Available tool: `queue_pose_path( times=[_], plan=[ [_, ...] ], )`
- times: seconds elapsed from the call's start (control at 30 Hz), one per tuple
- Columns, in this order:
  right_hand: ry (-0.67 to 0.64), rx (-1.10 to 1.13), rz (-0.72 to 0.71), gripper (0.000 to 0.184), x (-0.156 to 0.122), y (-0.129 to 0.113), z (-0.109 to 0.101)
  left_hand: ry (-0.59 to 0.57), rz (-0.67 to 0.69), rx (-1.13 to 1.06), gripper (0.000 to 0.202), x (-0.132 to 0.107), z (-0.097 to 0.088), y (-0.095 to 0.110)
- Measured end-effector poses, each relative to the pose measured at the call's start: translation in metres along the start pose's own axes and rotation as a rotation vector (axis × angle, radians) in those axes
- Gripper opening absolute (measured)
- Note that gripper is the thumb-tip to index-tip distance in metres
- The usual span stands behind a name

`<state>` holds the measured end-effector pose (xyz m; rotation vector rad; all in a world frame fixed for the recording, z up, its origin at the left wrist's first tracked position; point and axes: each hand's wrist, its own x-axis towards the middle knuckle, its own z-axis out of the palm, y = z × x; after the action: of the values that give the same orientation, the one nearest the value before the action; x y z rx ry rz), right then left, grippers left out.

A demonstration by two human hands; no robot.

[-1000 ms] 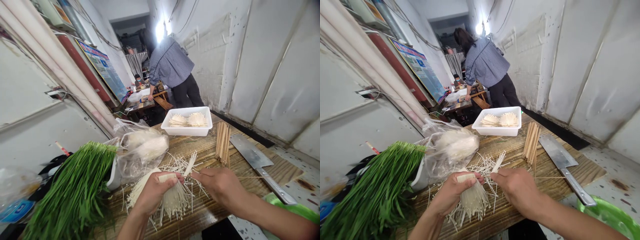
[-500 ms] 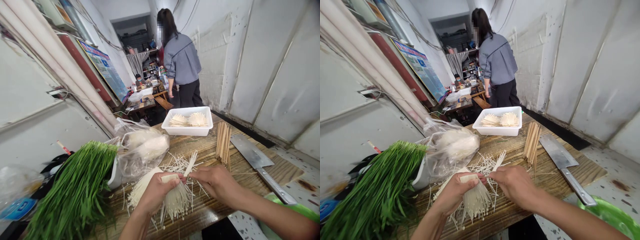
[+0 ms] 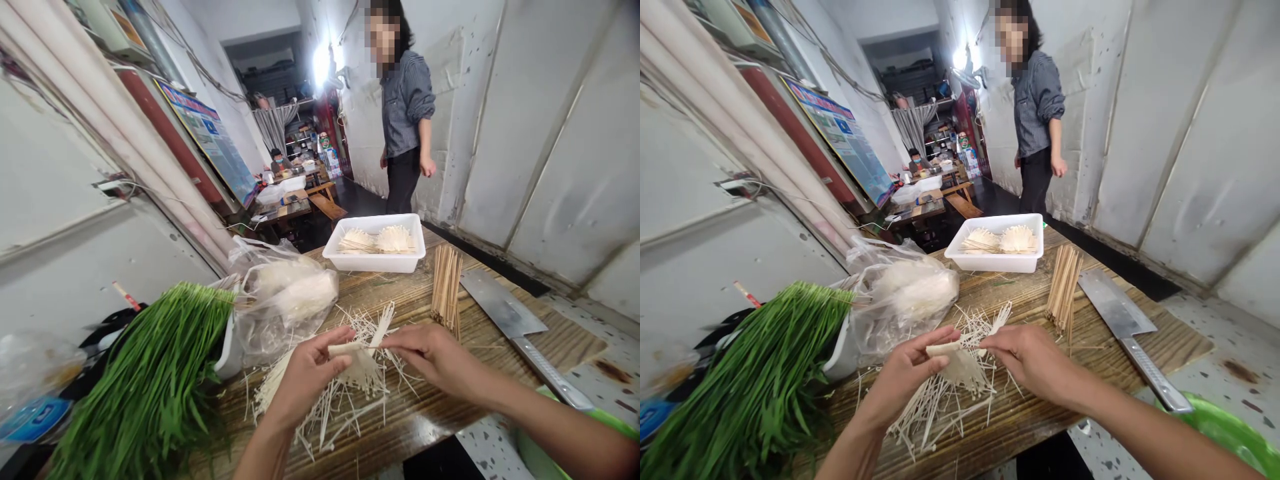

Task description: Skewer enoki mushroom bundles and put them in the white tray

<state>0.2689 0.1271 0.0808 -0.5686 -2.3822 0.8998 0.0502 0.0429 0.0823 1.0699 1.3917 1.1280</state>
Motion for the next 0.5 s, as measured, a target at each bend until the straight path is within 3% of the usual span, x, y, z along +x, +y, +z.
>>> queue_pose_path(
  times=[0.13, 0.3, 0.5],
  plan=[
    [0.005, 0.011, 0.010, 0.027, 0.0007, -0.0018, -0.0032, 0.080, 0.083, 0.164, 0.032, -0.0038, -0.0027, 0.0036],
    [0.014, 0.007, -0.003, 0.025, 0.0016, -0.0020, -0.0049, 0.130, 0.097, 0.199, 0.025, -0.0043, 0.0020, 0.0031],
    [-0.011, 0.006, 0.013, 0.024, -0.0005, -0.0017, -0.0081, 0.089, 0.099, 0.182, 0.023, -0.0054, 0.0026, -0.0017]
  ],
)
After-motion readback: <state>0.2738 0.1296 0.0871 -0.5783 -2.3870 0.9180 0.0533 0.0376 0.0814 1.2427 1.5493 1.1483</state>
